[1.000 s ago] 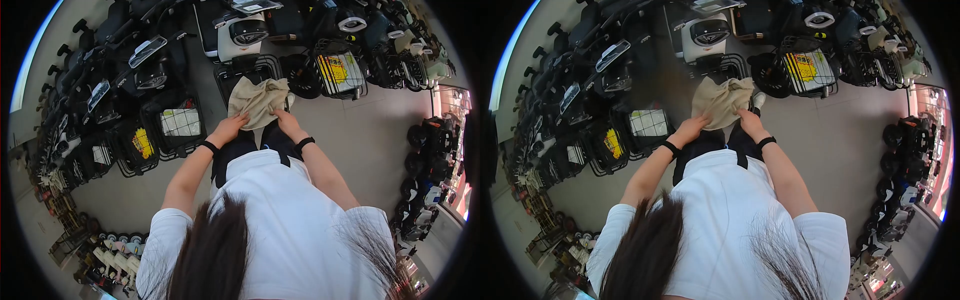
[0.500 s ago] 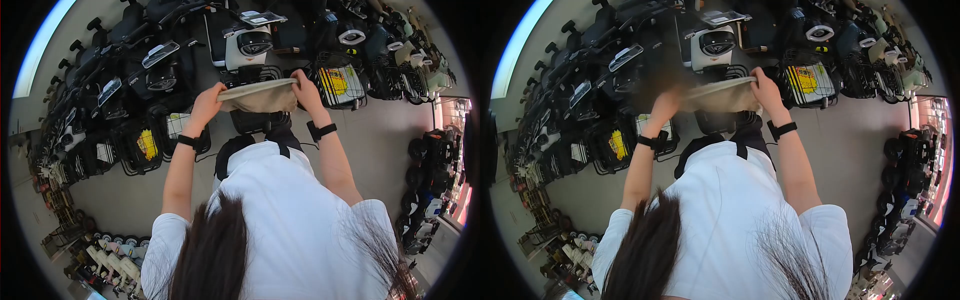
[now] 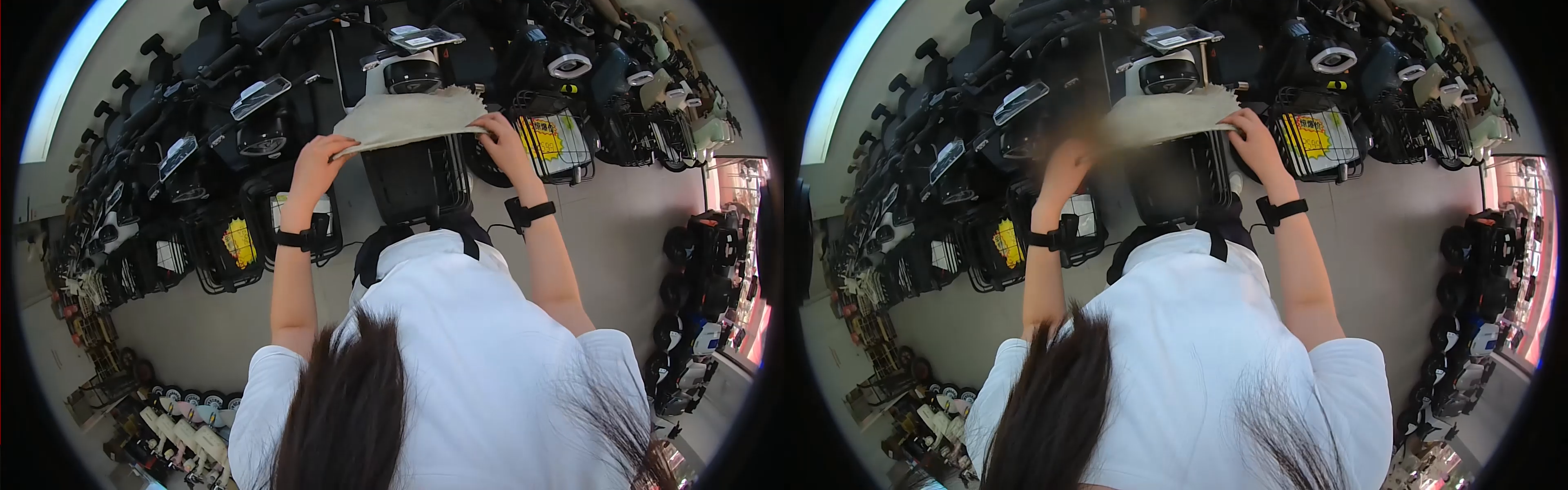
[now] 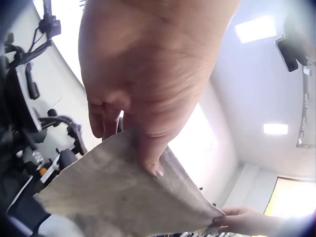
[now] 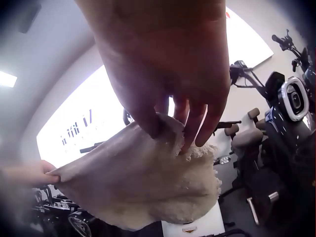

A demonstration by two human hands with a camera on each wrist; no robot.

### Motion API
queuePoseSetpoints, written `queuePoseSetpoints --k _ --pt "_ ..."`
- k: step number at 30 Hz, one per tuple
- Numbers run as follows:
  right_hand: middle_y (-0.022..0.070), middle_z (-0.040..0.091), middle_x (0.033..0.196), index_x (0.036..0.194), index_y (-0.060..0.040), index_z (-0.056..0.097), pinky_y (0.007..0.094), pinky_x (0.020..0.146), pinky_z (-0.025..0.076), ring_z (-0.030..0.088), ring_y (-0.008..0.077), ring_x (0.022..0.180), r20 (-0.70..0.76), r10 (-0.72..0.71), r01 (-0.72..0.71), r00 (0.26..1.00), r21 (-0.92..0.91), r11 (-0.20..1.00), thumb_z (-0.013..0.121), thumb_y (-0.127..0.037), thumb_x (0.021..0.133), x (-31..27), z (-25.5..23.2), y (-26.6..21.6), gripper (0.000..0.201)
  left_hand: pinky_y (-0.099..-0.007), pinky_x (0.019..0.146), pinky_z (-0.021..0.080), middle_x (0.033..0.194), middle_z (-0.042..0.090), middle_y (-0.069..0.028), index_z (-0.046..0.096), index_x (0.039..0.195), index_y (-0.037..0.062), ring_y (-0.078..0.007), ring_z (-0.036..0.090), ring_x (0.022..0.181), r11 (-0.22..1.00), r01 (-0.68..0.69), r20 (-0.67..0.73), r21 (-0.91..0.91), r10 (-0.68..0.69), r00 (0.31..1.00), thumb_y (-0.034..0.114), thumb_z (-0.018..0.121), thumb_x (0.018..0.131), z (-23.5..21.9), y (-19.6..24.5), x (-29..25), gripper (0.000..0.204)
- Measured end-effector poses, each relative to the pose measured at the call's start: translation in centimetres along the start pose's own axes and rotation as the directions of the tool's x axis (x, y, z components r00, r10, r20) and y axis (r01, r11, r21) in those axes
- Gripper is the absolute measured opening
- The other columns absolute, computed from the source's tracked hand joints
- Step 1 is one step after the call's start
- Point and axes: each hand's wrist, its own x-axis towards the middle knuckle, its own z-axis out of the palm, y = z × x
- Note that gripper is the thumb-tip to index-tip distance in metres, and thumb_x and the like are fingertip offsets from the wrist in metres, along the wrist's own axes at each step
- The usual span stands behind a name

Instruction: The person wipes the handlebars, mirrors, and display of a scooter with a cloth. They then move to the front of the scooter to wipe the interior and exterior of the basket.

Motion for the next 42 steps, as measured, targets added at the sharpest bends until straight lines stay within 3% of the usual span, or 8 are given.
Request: queuePoseSetpoints --k 11,24,26,28,32,34,38,42 --pt "0.0171 0.072 0.111 0.114 -0.0051 0.075 0.0411 0.094 0.053 0.067 0.0367 0.107 0.494 0.344 -0.292 0.798 -0.182 0.939 0.066 -0.013 0.096 -12.7 8.0 9.9 0.022 -0.0405 0.095 0.053 0.115 0.074 -0.0132 0.076 0.112 0.004 -0.0348 0.067 0.109 0.92 0.326 0.463 -0.217 -0.197 0.864 0.013 0.067 0.096 10.6 -4.9 -11.9 0.02" --pt "0.0213 0.074 0.113 0.122 -0.0024 0.07 0.0423 0.092 0.055 0.071 0.0371 0.104 0.502 0.394 -0.323 0.77 -0.226 0.919 0.069 -0.016 0.095 -3.6 7.5 11.4 0.03 -0.0458 0.087 0.055 0.113 0.073 -0.0202 0.071 0.116 0.0024 -0.0412 0.068 0.104 0.888 0.453 0.303 -0.086 -0.409 0.861 0.02 0.072 0.094 11.9 -7.6 -5.5 0.029" --pt "0.022 0.072 0.121 0.126 -0.0015 0.064 0.0432 0.095 0.056 0.07 0.0396 0.108 0.262 0.241 -0.186 0.935 -0.219 0.958 0.073 -0.019 0.092 -2.3 8.8 13.5 0.04 -0.0461 0.091 0.054 0.121 0.071 -0.0228 0.067 0.124 0.0004 -0.0418 0.067 0.11 0.877 0.473 0.219 -0.086 -0.446 0.868 0.025 0.073 0.093 14.4 -10.8 -4.7 0.04" --pt "0.0241 0.07 0.124 0.128 0.0003 0.061 0.0443 0.097 0.055 0.068 0.0409 0.112 0.248 0.399 -0.314 0.883 -0.319 0.894 0.076 -0.024 0.09 -1.6 10.1 15.3 0.048 -0.0463 0.095 0.054 0.129 0.068 -0.0255 0.062 0.132 -0.0016 -0.0424 0.066 0.115 0.867 0.49 0.126 -0.09 -0.478 0.869 0.03 0.075 0.093 18.0 -13.8 -5.5 0.052" --pt "0.0312 0.065 0.129 0.131 0.0051 0.054 0.0489 0.104 0.051 0.064 0.0448 0.122 0.351 0.681 -0.512 0.642 -0.466 0.722 0.079 -0.03 0.085 -2.5 11.2 15.9 0.062 -0.0493 0.112 0.046 0.146 0.054 -0.033 0.041 0.15 -0.0117 -0.044 0.055 0.136 0.602 0.78 0.392 -0.172 -0.684 0.615 0.062 0.067 0.094 24.4 -18.0 -8.1 0.096" --pt "0.0316 0.065 0.131 0.131 0.006 0.054 0.0497 0.105 0.05 0.062 0.0459 0.124 0.374 0.702 -0.541 0.606 -0.453 0.708 0.08 -0.031 0.086 -4.4 11.8 15.6 0.064 -0.0529 0.111 0.044 0.146 0.056 -0.0269 0.041 0.154 -0.0015 -0.0405 0.057 0.133 0.118 0.986 0.538 -0.119 -0.827 0.164 0.063 0.056 0.1 23.6 -14.3 -8.1 0.085" --pt "0.032 0.063 0.132 0.14 0.0072 0.046 0.0492 0.105 0.051 0.062 0.0458 0.125 0.339 0.686 -0.537 0.644 -0.437 0.721 0.081 -0.031 0.086 -7.3 13.4 16.2 0.075 -0.0654 0.113 0.038 0.152 0.05 -0.0278 0.026 0.161 -0.0023 -0.0431 0.052 0.139 -0.07 0.981 0.787 -0.181 -0.608 0.101 0.074 0.04 0.101 23.2 -13.2 -9.9 0.098" --pt "0.0267 0.058 0.134 0.134 -0.0004 0.049 0.0505 0.102 0.052 0.062 0.0442 0.122 0.201 0.704 -0.597 0.681 -0.405 0.693 0.084 -0.032 0.084 -7.7 12.9 13.7 0.069 -0.0569 0.112 0.043 0.146 0.056 -0.025 0.026 0.162 0.0009 -0.0378 0.059 0.132 -0.23 0.893 0.833 -0.387 -0.503 0.232 0.055 0.051 0.105 25.1 -14.4 -11.9 0.082"
